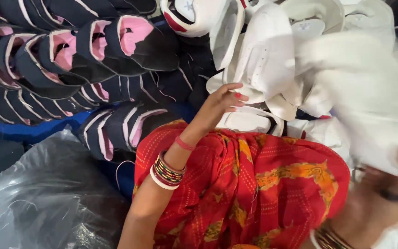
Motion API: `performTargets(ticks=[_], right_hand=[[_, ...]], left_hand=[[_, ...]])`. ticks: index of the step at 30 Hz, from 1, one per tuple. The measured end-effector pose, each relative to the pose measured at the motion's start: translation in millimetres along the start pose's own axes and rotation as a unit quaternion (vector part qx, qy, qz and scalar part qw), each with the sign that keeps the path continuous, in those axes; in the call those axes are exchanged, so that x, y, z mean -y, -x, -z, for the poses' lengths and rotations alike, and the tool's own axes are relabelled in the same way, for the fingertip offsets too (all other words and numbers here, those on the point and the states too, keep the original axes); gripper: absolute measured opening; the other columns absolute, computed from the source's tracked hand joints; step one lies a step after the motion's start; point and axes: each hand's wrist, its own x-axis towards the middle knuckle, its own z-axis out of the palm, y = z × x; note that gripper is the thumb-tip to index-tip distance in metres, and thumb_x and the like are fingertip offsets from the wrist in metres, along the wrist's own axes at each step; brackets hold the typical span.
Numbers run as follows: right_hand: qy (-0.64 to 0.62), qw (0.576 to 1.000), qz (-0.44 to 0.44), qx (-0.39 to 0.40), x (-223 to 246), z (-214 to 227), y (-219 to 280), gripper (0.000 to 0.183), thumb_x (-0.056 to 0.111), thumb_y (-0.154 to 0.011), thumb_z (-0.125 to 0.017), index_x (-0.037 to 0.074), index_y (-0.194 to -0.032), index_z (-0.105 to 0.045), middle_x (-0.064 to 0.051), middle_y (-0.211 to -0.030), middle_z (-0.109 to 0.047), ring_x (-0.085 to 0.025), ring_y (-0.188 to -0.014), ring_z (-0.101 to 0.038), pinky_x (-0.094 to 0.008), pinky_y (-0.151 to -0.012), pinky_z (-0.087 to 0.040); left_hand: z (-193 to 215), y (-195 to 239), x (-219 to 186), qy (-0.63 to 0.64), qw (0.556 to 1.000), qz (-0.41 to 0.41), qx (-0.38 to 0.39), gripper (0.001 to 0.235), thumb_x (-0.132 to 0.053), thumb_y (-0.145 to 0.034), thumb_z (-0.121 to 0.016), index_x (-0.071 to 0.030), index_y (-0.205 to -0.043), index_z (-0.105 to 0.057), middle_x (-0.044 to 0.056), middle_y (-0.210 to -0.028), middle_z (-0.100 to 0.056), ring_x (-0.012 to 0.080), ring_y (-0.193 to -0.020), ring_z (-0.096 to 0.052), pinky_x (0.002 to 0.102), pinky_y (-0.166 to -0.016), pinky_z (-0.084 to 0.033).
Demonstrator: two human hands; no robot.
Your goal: The person trims excess material from white shoe uppers using scissors.
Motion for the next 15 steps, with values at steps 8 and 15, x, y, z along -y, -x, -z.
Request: performTargets(ticks=[8, 15], right_hand=[[0.150, 0.978, 0.132, 0.060, 0.4, -32.9, -12.3, 0.033, 0.009, -0.114, -0.062, 0.008, -0.144, -0.049, -0.004, -0.126, -0.060, -0.013, -0.103, -0.064, -0.023, -0.073, -0.048], [0.285, 0.939, 0.151, 0.117, -34.6, -89.6, -18.6, 0.037, 0.016, -0.112, -0.064, 0.010, -0.144, -0.048, -0.004, -0.125, -0.068, -0.012, -0.103, -0.067, -0.021, -0.067, -0.044]], left_hand=[[-23.7, -23.6, 33.4, -0.316, 0.933, -0.144, -0.092, 0.044, -0.018, -0.089, -0.073, -0.005, -0.130, -0.061, 0.014, -0.118, -0.071, 0.0244, -0.110, -0.068, 0.035, -0.089, -0.054], [-9.0, -29.0, 53.1, -0.421, 0.889, -0.134, -0.121, 0.052, -0.017, -0.082, -0.076, -0.003, -0.129, -0.059, 0.019, -0.120, -0.064, 0.0363, -0.114, -0.060, 0.045, -0.095, -0.050]])
